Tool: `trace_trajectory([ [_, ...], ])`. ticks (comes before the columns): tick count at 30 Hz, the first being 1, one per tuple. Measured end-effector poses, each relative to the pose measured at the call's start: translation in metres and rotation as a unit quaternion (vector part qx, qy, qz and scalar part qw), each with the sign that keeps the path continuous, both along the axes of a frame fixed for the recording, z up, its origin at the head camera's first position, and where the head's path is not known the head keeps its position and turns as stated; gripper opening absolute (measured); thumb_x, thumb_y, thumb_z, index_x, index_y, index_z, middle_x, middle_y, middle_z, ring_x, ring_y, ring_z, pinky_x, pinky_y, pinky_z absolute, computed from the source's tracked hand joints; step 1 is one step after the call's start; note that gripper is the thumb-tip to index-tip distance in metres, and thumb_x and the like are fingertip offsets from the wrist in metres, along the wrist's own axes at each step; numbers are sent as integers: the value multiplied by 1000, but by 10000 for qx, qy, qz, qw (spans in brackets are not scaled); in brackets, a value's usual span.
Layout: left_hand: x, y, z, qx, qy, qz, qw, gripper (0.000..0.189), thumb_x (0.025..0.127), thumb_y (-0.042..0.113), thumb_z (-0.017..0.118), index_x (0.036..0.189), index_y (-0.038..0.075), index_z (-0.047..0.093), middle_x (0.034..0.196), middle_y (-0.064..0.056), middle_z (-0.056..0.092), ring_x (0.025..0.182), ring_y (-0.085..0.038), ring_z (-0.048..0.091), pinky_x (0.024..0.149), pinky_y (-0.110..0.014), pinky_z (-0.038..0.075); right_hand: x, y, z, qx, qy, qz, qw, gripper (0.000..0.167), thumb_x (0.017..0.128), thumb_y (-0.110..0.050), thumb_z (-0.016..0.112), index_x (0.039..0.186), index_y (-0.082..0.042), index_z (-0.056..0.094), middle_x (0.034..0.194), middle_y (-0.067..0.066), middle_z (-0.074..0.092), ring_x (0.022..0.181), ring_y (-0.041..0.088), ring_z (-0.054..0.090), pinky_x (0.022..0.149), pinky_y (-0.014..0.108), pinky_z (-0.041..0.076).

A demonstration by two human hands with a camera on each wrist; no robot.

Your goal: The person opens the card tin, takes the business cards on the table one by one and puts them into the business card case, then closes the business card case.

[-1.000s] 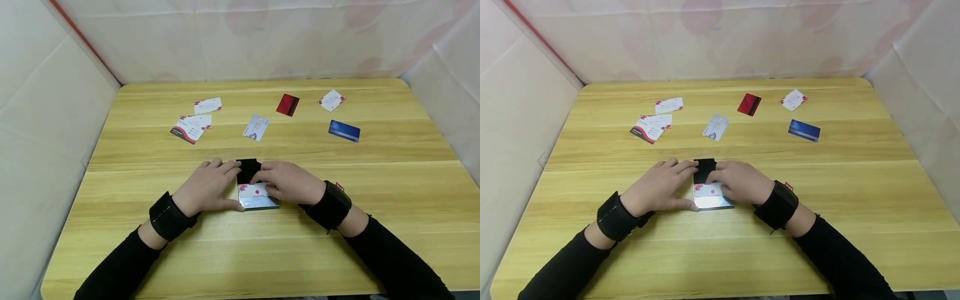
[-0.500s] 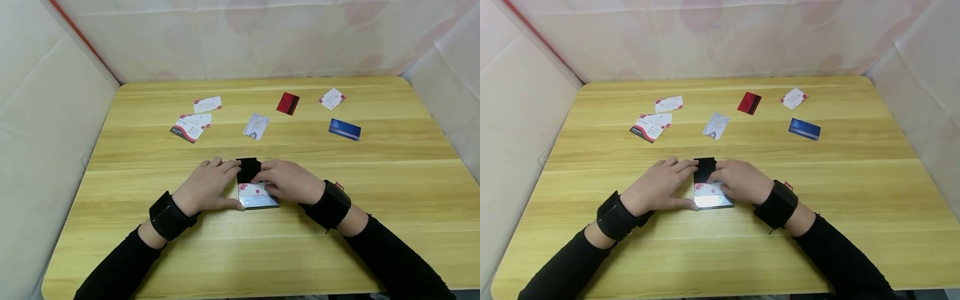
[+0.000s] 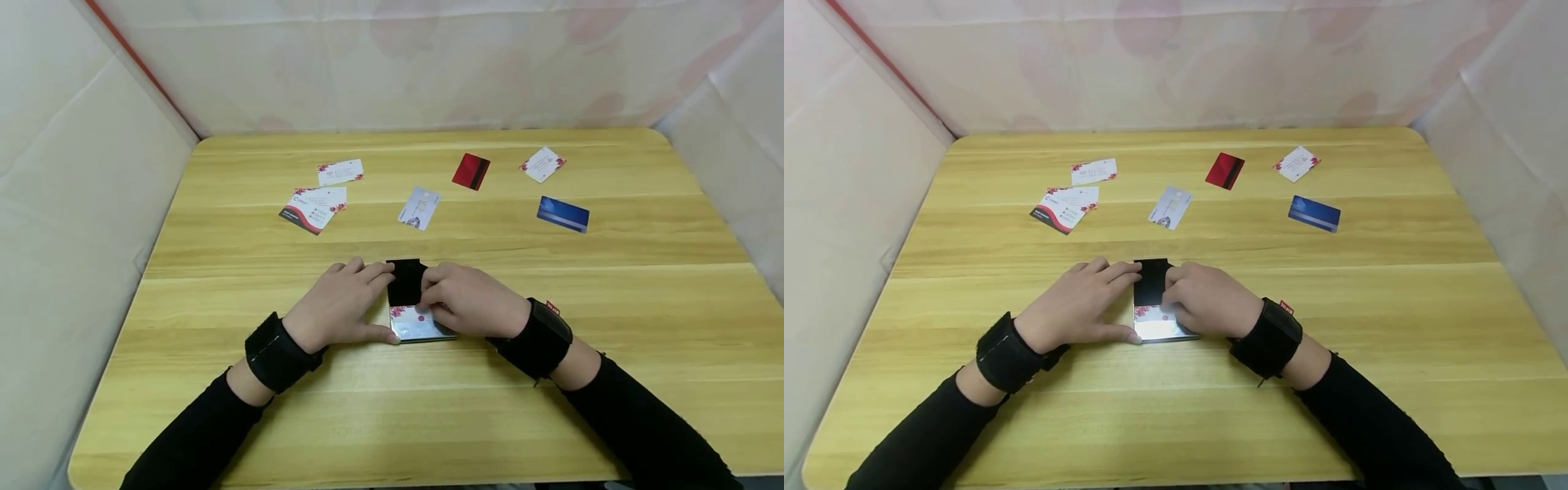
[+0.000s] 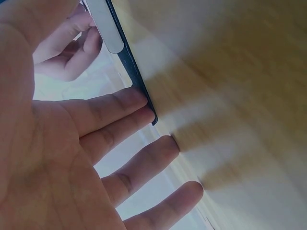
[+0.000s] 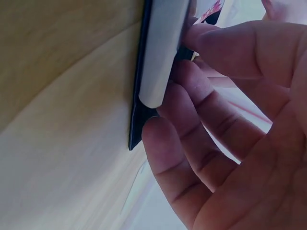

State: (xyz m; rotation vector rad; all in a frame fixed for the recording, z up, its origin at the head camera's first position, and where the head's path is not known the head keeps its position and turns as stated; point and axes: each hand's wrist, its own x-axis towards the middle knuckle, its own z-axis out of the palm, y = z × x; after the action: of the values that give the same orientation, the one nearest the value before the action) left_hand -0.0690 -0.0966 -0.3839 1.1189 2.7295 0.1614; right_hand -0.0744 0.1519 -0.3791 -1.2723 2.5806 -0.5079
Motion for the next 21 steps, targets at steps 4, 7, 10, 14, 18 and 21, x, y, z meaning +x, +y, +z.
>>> trace_trajectory([
  [4, 1, 0, -2, -4, 5, 5, 10000, 98, 75, 82, 61, 144, 11, 53, 153, -2, 45, 121, -27, 49, 98, -50, 46, 1, -1, 0, -13, -73, 86, 9999, 18, 91, -7, 65, 92, -17, 80, 89, -7, 64, 83, 9, 58, 79, 32, 52],
  [7, 0, 0, -2, 0, 11, 15, 10000, 98, 75, 82, 60, 144, 12, 53, 153, -2, 45, 122, -27, 49, 98, -50, 46, 0, -2, 0, 23, -85, 94, 9999, 18, 91, -7, 65, 92, -17, 80, 92, -6, 68, 85, 8, 60, 82, 33, 53],
  [10, -1, 0, -1, -2, 5, 10, 10000, 98, 75, 82, 60, 144, 12, 53, 153, -2, 45, 122, -27, 49, 98, -50, 46, 1, -2, 1, 9, -71, 52, 10000, 18, 91, -8, 65, 91, -18, 79, 93, -7, 68, 86, 8, 61, 83, 33, 54],
  [14, 0, 0, 1, -32, -34, 3, 10000, 98, 75, 82, 60, 144, 12, 53, 153, -2, 45, 121, -27, 49, 97, -49, 46, 2, -2, 1, -89, -121, -3, 9999, 17, 91, -8, 64, 92, -19, 77, 93, -7, 68, 84, 8, 60, 82, 33, 53],
  [18, 1, -1, 1, -42, -65, 5, 10000, 99, 75, 82, 60, 144, 12, 53, 153, -2, 45, 122, -27, 49, 97, -49, 47, 0, 0, 3, -179, -298, -118, 9993, 17, 94, -10, 62, 100, -20, 75, 97, -7, 68, 83, 9, 58, 80, 32, 51],
  [21, 1, -1, 0, -31, -37, 4, 10000, 99, 75, 82, 60, 144, 12, 53, 153, -2, 45, 122, -27, 49, 98, -49, 46, -5, 6, 6, -147, -191, -392, 9989, 17, 94, -13, 63, 104, -20, 75, 100, -6, 67, 84, 9, 57, 77, 32, 51],
])
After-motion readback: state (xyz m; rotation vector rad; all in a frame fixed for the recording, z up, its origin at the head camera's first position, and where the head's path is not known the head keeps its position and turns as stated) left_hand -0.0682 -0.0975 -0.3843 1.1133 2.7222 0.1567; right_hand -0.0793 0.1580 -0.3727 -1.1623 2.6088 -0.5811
